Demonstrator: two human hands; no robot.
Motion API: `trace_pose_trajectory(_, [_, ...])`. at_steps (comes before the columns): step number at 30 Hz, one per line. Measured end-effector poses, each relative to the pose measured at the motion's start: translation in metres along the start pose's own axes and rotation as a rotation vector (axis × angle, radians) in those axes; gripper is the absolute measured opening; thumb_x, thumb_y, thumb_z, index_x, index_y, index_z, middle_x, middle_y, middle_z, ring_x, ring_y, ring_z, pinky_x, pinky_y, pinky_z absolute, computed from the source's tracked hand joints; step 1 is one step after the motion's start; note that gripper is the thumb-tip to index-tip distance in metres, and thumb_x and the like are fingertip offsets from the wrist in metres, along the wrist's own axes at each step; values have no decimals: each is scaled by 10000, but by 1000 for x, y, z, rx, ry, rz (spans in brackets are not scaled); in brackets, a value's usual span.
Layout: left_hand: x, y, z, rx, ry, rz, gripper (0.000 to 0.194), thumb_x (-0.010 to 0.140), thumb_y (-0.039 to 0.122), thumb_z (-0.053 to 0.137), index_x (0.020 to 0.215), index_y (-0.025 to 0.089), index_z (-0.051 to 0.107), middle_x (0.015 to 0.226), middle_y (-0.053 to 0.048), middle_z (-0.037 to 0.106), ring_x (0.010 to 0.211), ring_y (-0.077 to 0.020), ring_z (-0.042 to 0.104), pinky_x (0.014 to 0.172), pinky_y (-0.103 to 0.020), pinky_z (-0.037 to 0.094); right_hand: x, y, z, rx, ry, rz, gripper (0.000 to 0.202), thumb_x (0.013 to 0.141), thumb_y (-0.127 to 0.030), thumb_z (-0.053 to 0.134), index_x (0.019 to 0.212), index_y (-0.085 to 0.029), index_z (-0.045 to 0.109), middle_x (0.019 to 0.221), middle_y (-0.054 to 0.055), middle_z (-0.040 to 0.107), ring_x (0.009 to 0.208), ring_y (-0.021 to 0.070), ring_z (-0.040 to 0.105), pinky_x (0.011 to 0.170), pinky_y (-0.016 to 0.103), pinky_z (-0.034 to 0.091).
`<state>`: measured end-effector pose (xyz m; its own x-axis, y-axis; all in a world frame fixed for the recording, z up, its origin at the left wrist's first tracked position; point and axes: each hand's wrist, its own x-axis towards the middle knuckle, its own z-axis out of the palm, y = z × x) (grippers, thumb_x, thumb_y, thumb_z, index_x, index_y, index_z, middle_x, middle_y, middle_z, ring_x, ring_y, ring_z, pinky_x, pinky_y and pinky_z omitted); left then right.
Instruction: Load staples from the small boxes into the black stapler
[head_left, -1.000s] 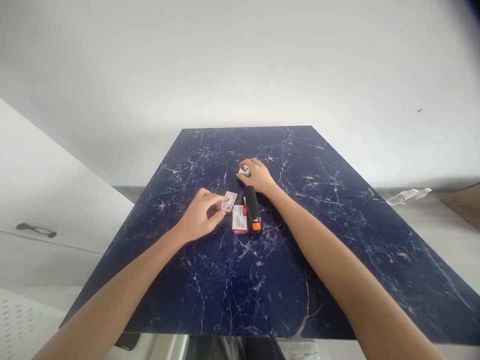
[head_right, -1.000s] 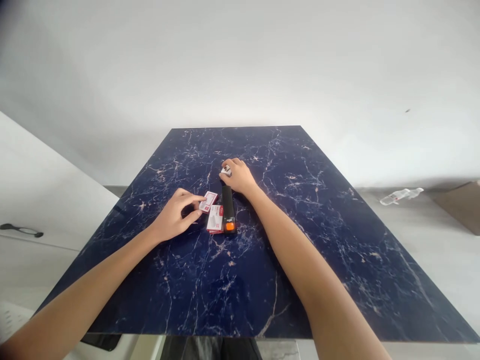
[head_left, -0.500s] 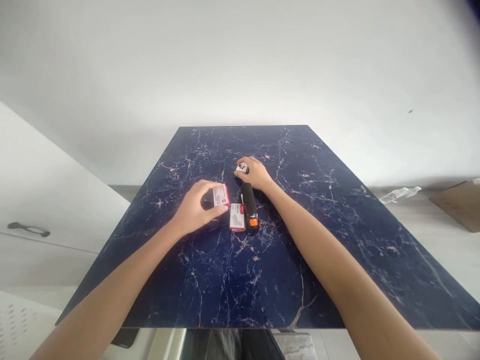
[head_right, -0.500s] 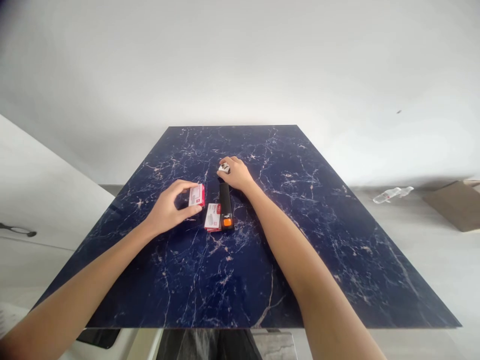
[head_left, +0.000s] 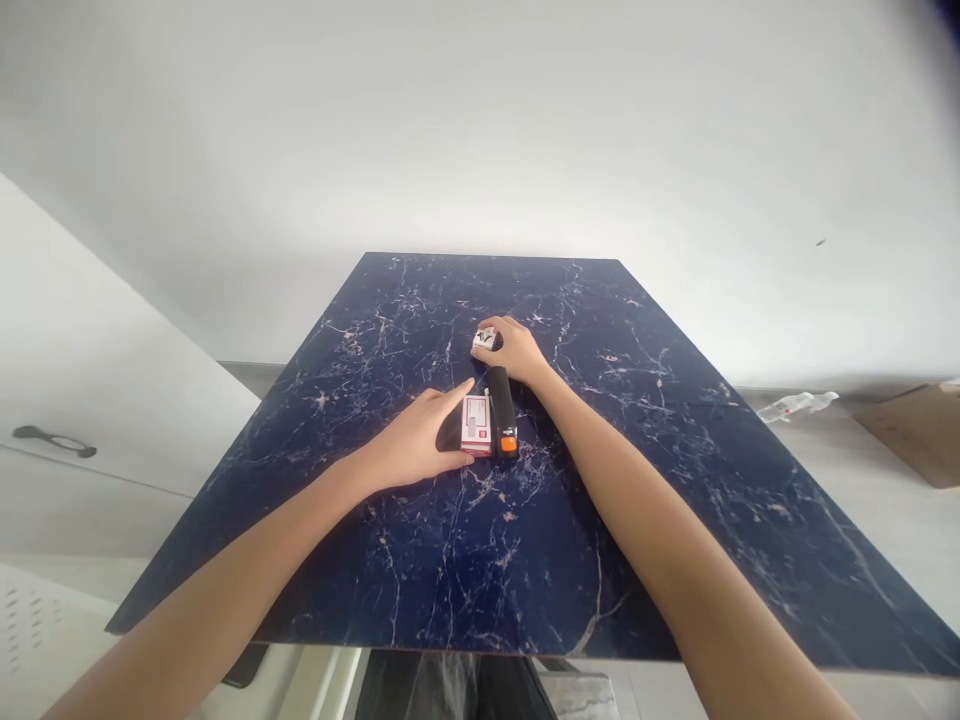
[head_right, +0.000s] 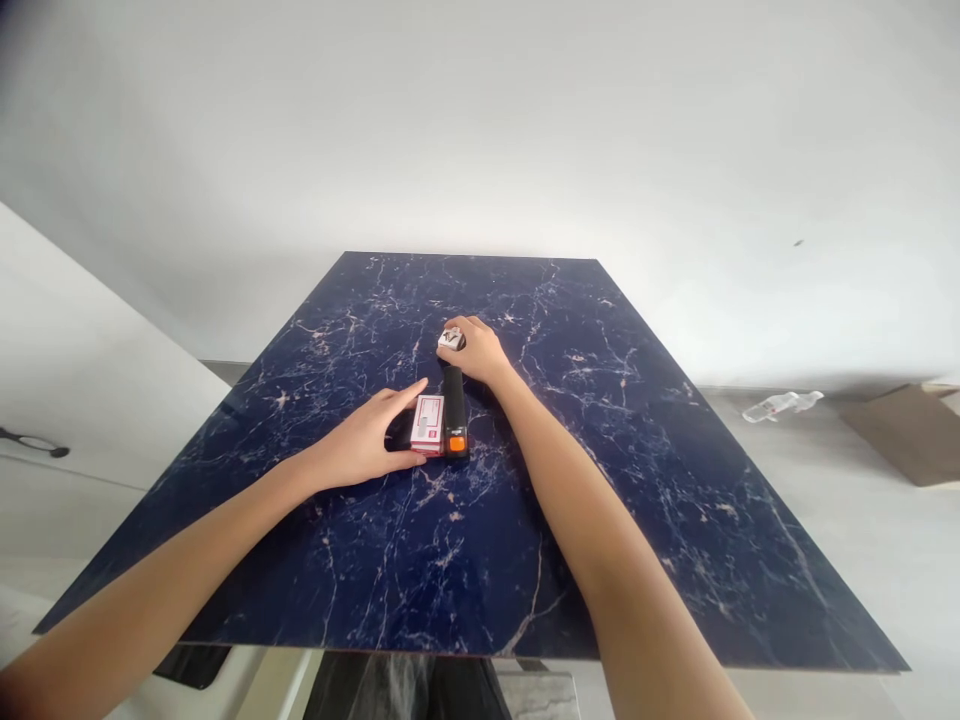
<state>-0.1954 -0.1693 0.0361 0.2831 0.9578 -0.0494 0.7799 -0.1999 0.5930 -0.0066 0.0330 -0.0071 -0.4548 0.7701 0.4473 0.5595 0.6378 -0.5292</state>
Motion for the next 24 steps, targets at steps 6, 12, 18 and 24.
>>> trace_pose_trajectory(6, [-4, 8, 11, 3, 90, 14, 988, 837, 424, 765, 1638, 384, 189, 1459, -132, 544, 1206, -378, 595, 913, -515, 547, 0, 3, -1, 22, -9, 9, 412, 771, -372, 724, 1155, -227, 688, 1072, 56, 701, 910, 239, 652, 883, 369, 494])
trace_pose_trajectory(12, [-3, 5, 12, -196, 78, 51, 917, 834, 303, 782, 1599, 416, 289, 1568, -103, 440, 1104, -291, 677, 862, -438, 604, 0, -1, -4, 27, -29, 23, 424, 800, -411, 712, 1177, -222, 676, 1075, 64, 700, 909, 236, 651, 862, 358, 493])
trace_pose_trajectory(18, [-2, 5, 13, -196, 88, 70, 823, 828, 351, 803, 1548, 366, 406, 1483, -100, 509, 1165, -295, 649, 933, -453, 587, -1, -2, -3, 16, -14, 6, 410, 801, -395, 722, 1170, -221, 682, 1078, 67, 699, 914, 236, 651, 883, 361, 496])
trace_pose_trajectory(24, [2, -2, 13, -71, 95, 63, 842, 819, 468, 802, 1554, 352, 407, 1493, -120, 535, 1299, -386, 546, 1023, -579, 494, 0, 0, -4, 51, -12, 26, 444, 778, -393, 737, 1177, -206, 681, 1095, 74, 712, 945, 242, 666, 915, 370, 512])
